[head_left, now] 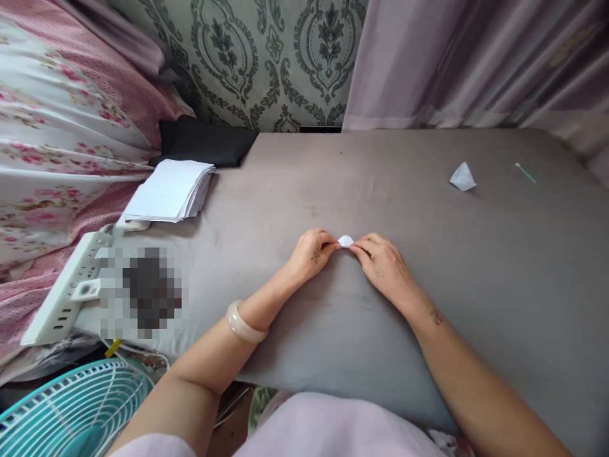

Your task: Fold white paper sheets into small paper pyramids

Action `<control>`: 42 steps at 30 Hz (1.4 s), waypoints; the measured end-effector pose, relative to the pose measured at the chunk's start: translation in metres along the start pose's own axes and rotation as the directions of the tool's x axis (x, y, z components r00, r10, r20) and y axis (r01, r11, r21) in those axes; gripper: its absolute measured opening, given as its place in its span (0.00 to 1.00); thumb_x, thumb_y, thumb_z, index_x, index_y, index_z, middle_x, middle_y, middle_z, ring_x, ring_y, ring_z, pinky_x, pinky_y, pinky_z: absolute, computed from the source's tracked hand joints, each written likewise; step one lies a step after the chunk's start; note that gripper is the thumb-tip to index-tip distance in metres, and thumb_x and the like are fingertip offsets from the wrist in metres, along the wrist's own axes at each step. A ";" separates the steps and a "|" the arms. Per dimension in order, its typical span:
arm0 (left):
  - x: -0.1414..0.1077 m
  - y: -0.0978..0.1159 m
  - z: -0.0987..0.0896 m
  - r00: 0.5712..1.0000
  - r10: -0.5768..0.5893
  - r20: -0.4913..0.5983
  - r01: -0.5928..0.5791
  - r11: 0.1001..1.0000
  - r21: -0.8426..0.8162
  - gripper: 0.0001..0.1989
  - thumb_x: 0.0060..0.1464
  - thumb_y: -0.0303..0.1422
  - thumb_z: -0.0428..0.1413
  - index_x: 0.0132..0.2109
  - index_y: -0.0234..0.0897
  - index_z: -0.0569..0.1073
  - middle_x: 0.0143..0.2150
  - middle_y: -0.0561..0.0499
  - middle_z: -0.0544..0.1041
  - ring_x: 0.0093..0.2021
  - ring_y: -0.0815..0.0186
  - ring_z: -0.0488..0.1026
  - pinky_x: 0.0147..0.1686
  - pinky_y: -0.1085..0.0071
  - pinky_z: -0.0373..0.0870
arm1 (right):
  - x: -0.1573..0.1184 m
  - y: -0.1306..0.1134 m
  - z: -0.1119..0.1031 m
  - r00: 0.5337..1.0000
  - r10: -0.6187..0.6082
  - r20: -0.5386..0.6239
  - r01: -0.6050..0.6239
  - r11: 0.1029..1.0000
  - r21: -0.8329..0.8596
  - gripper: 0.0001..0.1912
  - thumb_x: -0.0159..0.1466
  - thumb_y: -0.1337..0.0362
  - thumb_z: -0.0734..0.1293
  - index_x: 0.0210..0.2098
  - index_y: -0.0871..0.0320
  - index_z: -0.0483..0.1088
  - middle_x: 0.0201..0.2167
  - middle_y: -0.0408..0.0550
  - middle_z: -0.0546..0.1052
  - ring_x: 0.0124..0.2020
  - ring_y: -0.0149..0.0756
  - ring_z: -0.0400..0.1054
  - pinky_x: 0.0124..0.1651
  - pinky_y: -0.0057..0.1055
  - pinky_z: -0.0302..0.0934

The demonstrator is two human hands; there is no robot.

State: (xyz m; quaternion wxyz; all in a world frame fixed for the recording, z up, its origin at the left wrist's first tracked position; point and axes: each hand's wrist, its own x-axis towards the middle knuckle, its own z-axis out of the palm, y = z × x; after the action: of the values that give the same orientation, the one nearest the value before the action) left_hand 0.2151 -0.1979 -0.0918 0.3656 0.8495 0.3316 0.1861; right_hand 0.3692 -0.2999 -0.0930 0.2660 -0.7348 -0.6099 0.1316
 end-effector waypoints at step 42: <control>0.037 0.020 -0.012 0.879 -0.407 0.247 0.411 0.911 0.037 0.09 0.45 0.29 0.59 0.37 0.33 0.72 0.25 0.53 0.69 0.25 0.70 0.63 0.25 0.73 0.56 | 0.041 0.014 -0.016 0.916 0.301 0.265 -0.358 0.912 0.202 0.13 0.53 0.54 0.71 0.27 0.56 0.68 0.22 0.42 0.73 0.23 0.30 0.65 0.25 0.28 0.58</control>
State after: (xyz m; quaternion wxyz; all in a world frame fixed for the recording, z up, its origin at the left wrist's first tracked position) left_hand 0.2435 -0.1760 -0.0666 0.4422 0.7740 0.4532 -0.0009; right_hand 0.3977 -0.2655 -0.0820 0.2572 -0.7688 -0.4818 0.3327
